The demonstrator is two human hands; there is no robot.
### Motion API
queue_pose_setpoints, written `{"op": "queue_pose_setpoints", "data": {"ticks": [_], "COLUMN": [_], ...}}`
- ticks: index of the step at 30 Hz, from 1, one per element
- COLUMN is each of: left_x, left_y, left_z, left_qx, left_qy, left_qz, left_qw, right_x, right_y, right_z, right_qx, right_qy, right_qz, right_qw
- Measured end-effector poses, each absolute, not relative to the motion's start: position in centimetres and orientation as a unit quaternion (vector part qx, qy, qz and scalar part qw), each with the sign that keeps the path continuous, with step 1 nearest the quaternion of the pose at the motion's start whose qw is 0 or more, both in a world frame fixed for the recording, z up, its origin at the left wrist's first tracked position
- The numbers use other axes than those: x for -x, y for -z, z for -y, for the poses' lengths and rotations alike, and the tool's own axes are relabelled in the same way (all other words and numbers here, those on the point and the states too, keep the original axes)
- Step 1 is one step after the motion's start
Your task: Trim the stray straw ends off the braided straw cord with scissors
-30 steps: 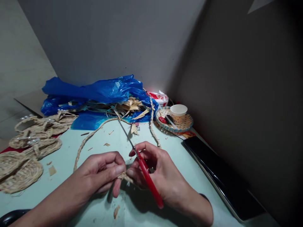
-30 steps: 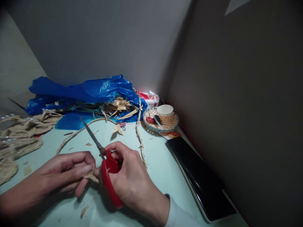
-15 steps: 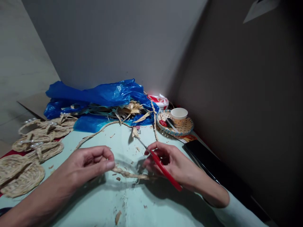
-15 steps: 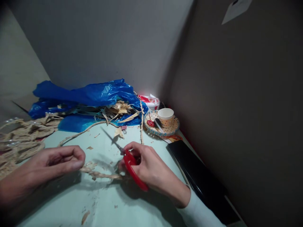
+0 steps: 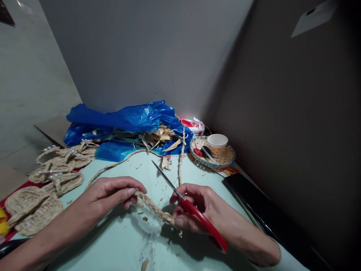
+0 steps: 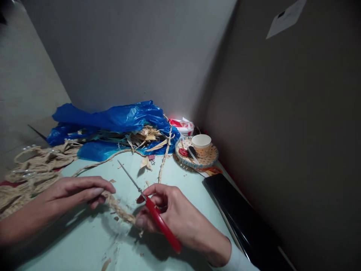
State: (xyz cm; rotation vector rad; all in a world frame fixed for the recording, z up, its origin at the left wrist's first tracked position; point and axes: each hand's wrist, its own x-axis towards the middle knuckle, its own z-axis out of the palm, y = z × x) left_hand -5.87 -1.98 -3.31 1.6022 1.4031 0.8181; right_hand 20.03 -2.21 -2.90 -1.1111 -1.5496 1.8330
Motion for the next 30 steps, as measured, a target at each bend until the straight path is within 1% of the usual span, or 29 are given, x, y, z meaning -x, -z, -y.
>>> {"op": "queue_pose_setpoints", "data": {"ticks": [2,9,13,15,19,21,24,26,28,30], "left_x": [6.0,5.7,5.6,5.4,4.6,4.4,4.2,4.1,3.8,3.4], "left_y": [3.3,2.8,3.0,3.4,4.8,5.6,6.2,6.0,5.6,5.0], "left_z": [1.9,2.1,2.5,3.1,4.2,4.6,4.7,4.7,4.8,4.8], "left_qx": [-0.651,-0.672,-0.664,-0.674,-0.726,-0.725,-0.670,-0.632,-0.615,-0.611], "left_qy": [-0.307,-0.269,-0.259,-0.262,-0.277,-0.295,-0.330,-0.328,-0.316,-0.315], "left_qz": [-0.557,-0.514,-0.511,-0.516,-0.500,-0.485,-0.525,-0.543,-0.530,-0.529], "left_qw": [0.414,0.460,0.480,0.459,0.382,0.390,0.407,0.444,0.491,0.498], "right_x": [-20.2,-20.3,-20.2,-20.2,-20.3,-20.4,-20.4,-20.4,-20.3,-20.1], "right_y": [2.9,3.3,3.5,3.6,3.6,3.6,3.6,3.6,3.5,3.6], "right_z": [2.2,2.0,1.8,1.8,1.7,1.8,1.9,1.9,1.9,1.9], "right_qx": [0.405,0.393,0.384,0.383,0.387,0.387,0.395,0.400,0.409,0.415], "right_qy": [-0.666,-0.666,-0.680,-0.682,-0.676,-0.676,-0.671,-0.669,-0.671,-0.681], "right_qz": [0.576,0.581,0.562,0.558,0.561,0.560,0.557,0.556,0.549,0.538], "right_qw": [0.246,0.254,0.272,0.277,0.279,0.281,0.287,0.288,0.283,0.272]}}
